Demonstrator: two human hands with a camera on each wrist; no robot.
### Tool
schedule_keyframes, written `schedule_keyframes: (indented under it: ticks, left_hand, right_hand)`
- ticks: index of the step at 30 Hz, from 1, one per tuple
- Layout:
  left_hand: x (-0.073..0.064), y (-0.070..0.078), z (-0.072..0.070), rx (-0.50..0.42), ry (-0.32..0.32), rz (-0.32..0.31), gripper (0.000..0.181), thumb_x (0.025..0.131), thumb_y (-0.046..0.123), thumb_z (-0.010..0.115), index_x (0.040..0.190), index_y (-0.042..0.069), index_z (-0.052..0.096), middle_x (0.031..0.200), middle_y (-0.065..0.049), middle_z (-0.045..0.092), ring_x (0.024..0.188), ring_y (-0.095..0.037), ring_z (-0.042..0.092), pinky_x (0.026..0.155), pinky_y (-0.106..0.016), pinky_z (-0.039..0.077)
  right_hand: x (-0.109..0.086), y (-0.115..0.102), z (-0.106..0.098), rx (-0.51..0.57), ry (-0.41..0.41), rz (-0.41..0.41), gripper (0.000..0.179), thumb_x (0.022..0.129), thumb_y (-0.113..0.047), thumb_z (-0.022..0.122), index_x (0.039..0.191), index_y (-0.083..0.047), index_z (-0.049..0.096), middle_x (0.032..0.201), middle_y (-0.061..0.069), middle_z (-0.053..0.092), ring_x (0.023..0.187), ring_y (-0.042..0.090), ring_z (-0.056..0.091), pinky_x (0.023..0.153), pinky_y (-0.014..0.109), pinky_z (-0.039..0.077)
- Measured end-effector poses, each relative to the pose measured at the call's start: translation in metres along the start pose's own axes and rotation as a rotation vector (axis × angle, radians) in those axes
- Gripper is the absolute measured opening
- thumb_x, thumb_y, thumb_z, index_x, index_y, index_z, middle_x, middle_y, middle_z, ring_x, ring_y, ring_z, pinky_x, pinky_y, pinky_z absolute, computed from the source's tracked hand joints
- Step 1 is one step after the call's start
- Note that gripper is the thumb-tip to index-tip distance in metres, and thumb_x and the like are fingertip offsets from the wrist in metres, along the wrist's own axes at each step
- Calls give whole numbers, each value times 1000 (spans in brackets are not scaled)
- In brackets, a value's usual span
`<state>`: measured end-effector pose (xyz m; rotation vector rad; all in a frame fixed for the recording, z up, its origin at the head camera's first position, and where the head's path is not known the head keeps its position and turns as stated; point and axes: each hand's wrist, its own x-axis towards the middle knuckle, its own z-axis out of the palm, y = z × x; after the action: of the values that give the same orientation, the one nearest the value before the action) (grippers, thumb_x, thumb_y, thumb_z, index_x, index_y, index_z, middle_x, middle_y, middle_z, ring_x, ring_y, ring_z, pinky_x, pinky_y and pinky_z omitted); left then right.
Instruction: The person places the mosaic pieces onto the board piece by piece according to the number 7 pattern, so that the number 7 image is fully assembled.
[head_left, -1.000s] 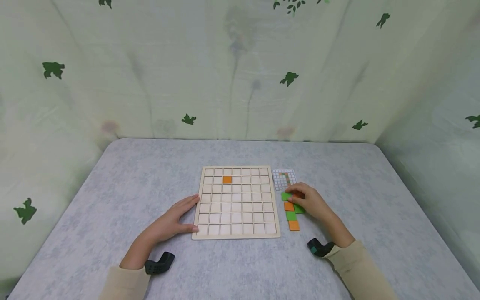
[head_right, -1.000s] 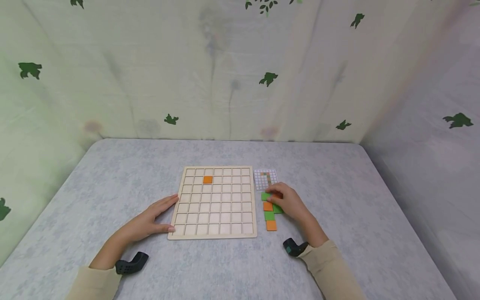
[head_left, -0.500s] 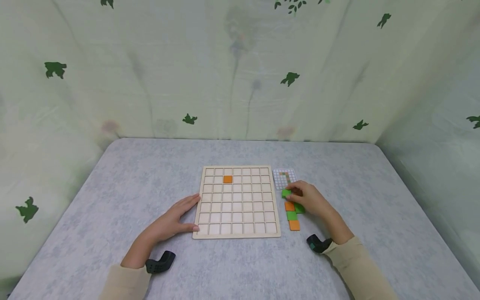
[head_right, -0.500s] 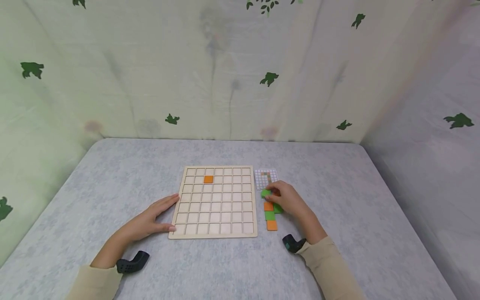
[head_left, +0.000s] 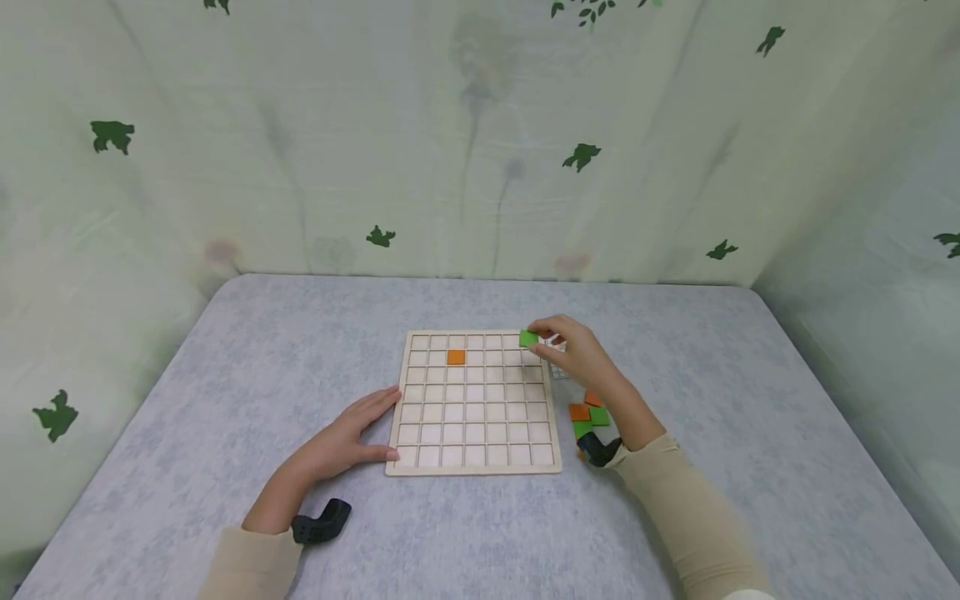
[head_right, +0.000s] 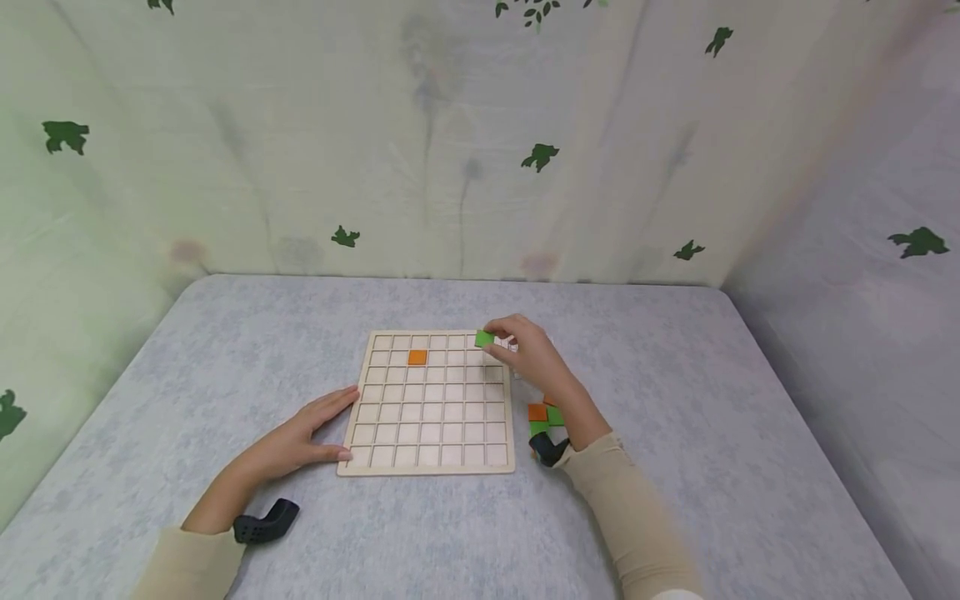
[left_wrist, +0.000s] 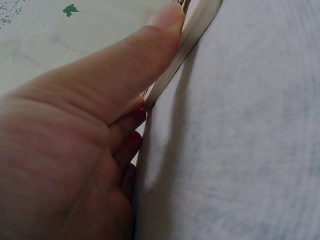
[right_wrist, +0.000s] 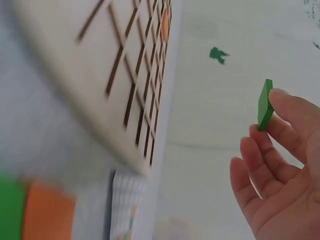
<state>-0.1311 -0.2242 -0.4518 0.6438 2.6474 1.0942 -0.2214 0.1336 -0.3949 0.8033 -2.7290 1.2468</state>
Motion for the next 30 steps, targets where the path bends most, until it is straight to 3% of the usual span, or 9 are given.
schedule_keyframes:
  ticks: [11,19,24,30]
  left_hand:
    - [1,0,0,-11,-3,0,90,73,42,70,142,4,25,146,-13,22,132,-35,14,101,-55,16]
    - [1,0,0,-18,0,-3,91,73,41,71,142,4,26,145,-14,22,132,-35,14,101,-55,16]
    - [1,0,0,-15,-1,-5,91,73,42,71,141,3,26,145,-15,22,131,-36,15,100,-55,16]
    - [2,0,0,-16,0,-3,91,73,42,71,141,3,26,145,-15,22,131,-36,15,100,-55,17]
  right_hand:
    - [41,-10,41,77,-6,14,31,85,-19,64,113,-6,61,106,6,56,94,18,52,78,28,45]
    - [46,1,62,94,-98,39,29,85,-13,63,112,-4,61,106,7,57,93,19,53,77,27,46]
    - [48,9,70,30,-179,81,30,84,-21,64,111,-8,62,104,3,56,90,14,52,76,25,45]
    - [49,11,72,-31,-231,44,28,85,-21,64,110,-9,63,98,1,56,83,13,49,70,27,43]
